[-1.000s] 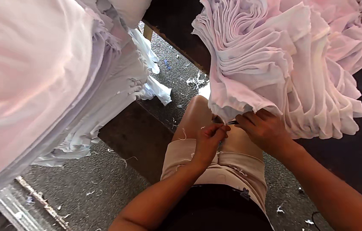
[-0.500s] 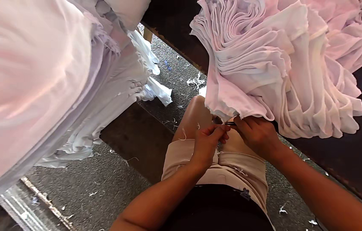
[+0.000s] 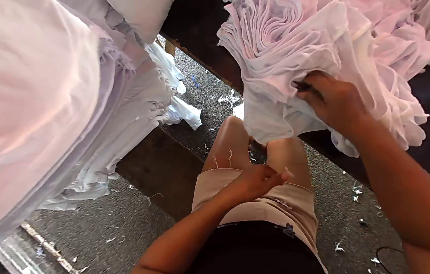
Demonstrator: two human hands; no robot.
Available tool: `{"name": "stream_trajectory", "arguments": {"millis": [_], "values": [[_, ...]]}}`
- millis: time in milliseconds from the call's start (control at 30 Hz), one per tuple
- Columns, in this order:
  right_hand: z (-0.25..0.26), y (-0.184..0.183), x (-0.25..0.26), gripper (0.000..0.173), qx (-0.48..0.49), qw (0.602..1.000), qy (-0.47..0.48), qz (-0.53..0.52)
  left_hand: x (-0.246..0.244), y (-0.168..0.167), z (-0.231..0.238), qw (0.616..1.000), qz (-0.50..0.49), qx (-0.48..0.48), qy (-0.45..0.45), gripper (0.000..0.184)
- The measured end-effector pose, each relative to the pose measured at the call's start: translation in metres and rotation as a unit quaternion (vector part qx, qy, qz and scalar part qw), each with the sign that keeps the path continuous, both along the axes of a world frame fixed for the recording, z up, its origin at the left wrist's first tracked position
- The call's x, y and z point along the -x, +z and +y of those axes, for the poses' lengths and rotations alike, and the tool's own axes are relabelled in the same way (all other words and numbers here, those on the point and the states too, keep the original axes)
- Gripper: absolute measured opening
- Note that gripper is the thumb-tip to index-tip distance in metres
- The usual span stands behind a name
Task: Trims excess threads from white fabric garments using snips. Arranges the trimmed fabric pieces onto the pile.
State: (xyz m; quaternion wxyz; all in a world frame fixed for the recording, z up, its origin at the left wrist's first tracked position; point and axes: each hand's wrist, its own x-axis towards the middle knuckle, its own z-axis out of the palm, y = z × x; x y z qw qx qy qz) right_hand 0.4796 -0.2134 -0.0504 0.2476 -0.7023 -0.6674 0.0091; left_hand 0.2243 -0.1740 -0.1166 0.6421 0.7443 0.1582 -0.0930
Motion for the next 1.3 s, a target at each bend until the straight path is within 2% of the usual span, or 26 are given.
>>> {"name": "stream_trajectory", "arguments": {"millis": [100, 200, 300, 400, 500, 567, 667, 733, 800, 867, 967, 1067, 1133, 1200, 1300], "values": [[0.012, 0.015, -0.015, 0.029, 0.012, 0.999, -0.009, 0.031, -0.013, 0.002, 0.006, 0.991, -0.048, -0.055, 0.111, 0.039], [0.019, 0.030, -0.027, 0.032, 0.014, 0.999, -0.023, 0.034, -0.031, 0.012, 0.018, 0.960, -0.106, -0.152, 0.209, 0.026], [0.029, 0.039, -0.043, 0.032, 0.024, 0.999, -0.022, 0.033, -0.056, 0.020, 0.033, 0.923, -0.159, -0.252, 0.243, 0.020], [0.039, 0.048, -0.060, 0.034, 0.052, 0.997, -0.019, 0.051, -0.086, 0.025, 0.045, 0.904, -0.152, -0.314, 0.247, 0.023], [0.050, 0.053, -0.074, 0.037, 0.081, 0.994, -0.021, 0.070, -0.118, 0.022, 0.049, 0.899, -0.102, -0.370, 0.211, 0.041], [0.056, 0.055, -0.082, 0.040, 0.097, 0.992, -0.015, 0.074, -0.140, 0.019, 0.042, 0.896, -0.098, -0.393, 0.182, 0.033], [0.064, 0.060, -0.089, 0.043, 0.124, 0.988, -0.005, 0.091, -0.163, 0.021, 0.008, 0.918, -0.167, -0.347, 0.096, 0.019], [0.071, 0.064, -0.095, 0.045, 0.148, 0.984, 0.009, 0.095, -0.171, 0.017, -0.034, 0.905, -0.251, -0.342, -0.004, 0.018], [0.077, 0.066, -0.100, 0.044, 0.166, 0.982, 0.027, 0.083, -0.170, 0.012, -0.068, 0.880, -0.283, -0.374, -0.073, 0.017], [0.082, 0.063, -0.105, 0.045, 0.164, 0.983, 0.039, 0.074, -0.169, 0.005, -0.074, 0.869, -0.281, -0.399, -0.078, 0.018], [0.082, 0.054, -0.109, 0.045, 0.139, 0.986, 0.044, 0.079, -0.166, 0.002, -0.054, 0.860, -0.307, -0.402, -0.069, 0.018], [0.073, 0.055, -0.103, 0.044, 0.143, 0.982, 0.052, 0.110, -0.169, 0.022, -0.021, 0.837, -0.367, -0.405, -0.027, 0.015], [0.058, 0.063, -0.099, 0.036, 0.104, 0.983, 0.050, 0.140, -0.181, 0.047, 0.005, 0.834, -0.382, -0.398, 0.020, 0.016], [0.031, 0.074, -0.093, 0.027, -0.021, 0.983, 0.017, 0.180, -0.196, 0.072, 0.034, 0.854, -0.353, -0.380, 0.037, 0.023], [-0.035, 0.091, -0.086, 0.021, -0.205, 0.936, -0.047, 0.281, -0.224, 0.084, 0.069, 0.891, -0.315, -0.325, 0.032, 0.037]]}}
